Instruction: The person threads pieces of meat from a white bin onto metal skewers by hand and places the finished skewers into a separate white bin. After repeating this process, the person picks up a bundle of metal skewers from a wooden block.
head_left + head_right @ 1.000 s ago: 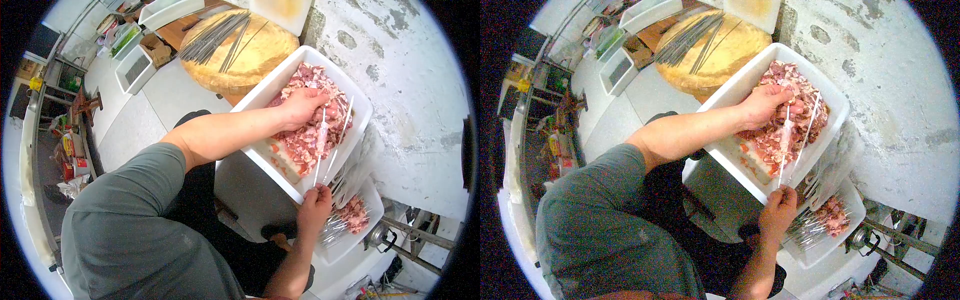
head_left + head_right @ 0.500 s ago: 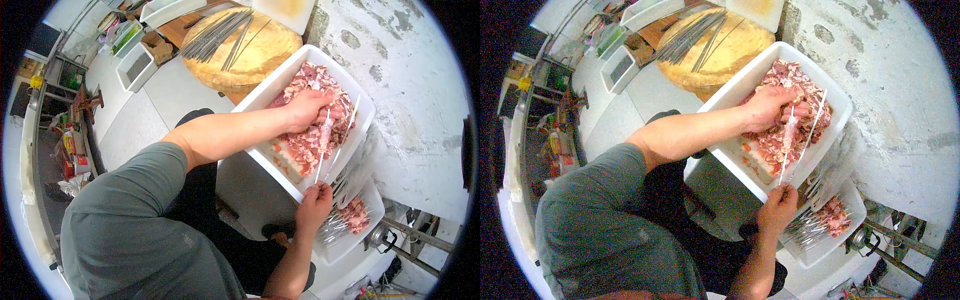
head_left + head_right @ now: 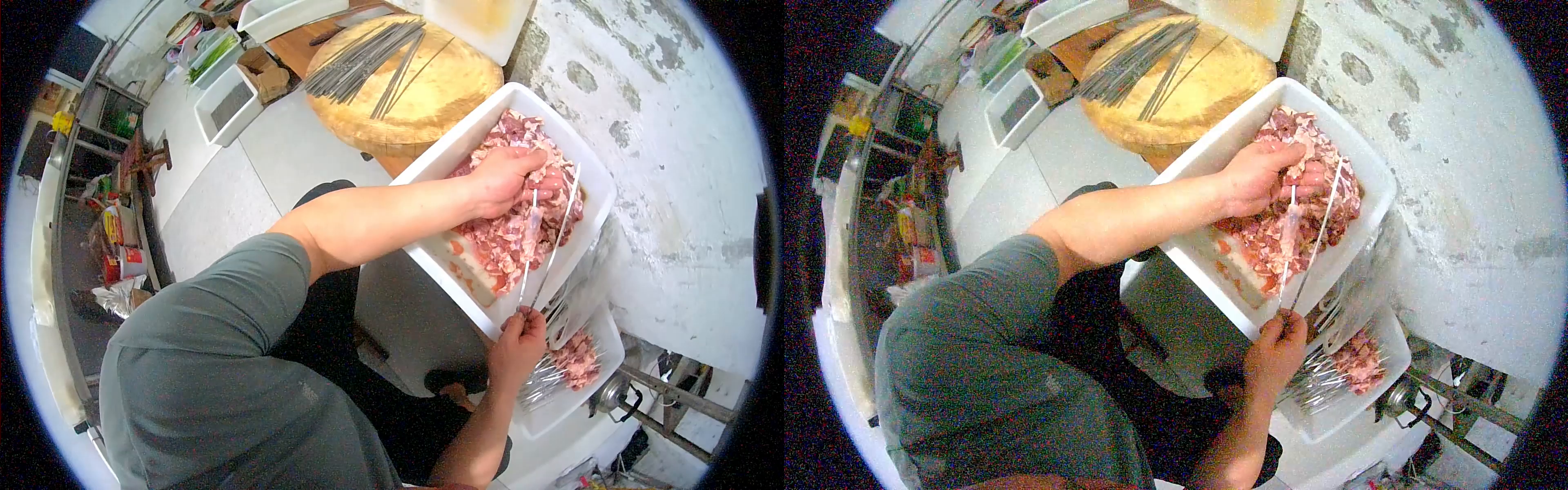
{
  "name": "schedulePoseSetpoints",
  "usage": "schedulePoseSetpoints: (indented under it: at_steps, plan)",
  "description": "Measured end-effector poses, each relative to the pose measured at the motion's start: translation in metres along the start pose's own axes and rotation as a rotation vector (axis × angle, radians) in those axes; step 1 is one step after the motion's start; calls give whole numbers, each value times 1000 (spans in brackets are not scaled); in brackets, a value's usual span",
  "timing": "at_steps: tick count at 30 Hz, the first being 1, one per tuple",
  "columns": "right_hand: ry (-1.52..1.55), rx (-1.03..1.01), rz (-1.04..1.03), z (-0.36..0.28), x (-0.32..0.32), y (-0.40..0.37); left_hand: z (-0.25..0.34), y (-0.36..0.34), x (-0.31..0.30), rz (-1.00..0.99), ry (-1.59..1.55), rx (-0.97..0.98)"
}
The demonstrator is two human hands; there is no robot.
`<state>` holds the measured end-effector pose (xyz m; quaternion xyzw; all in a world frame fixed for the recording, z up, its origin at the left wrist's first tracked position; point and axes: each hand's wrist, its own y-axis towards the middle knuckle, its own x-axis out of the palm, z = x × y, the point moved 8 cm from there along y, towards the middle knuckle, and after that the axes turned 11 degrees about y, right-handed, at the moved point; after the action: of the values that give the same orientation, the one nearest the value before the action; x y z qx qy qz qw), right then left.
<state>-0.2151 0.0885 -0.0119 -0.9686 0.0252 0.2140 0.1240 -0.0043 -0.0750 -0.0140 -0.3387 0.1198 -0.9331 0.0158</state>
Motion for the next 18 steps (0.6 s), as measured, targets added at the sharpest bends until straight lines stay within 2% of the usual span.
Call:
schedulePoseSetpoints:
  at_steps: [5, 8, 11, 14, 17, 18]
  plan:
    - [-34, -57, 8, -4, -1, 1, -9, 2, -1, -30, -31, -16]
    - [102, -167, 9, 3, 5, 3, -10, -2, 0, -16, -53, -24]
    - [147, -106, 19, 0, 14, -1, -14, 4, -1, -57, -119, 17]
    - [313, 82, -47, 9, 25, -7, -14, 4, 2, -43, -138, 53]
    - [493, 144, -50, 5, 34, -11, -15, 11, 2, -134, -204, 136]
    - [495, 148, -38, 5, 36, -12, -14, 8, 2, -78, -197, 121]
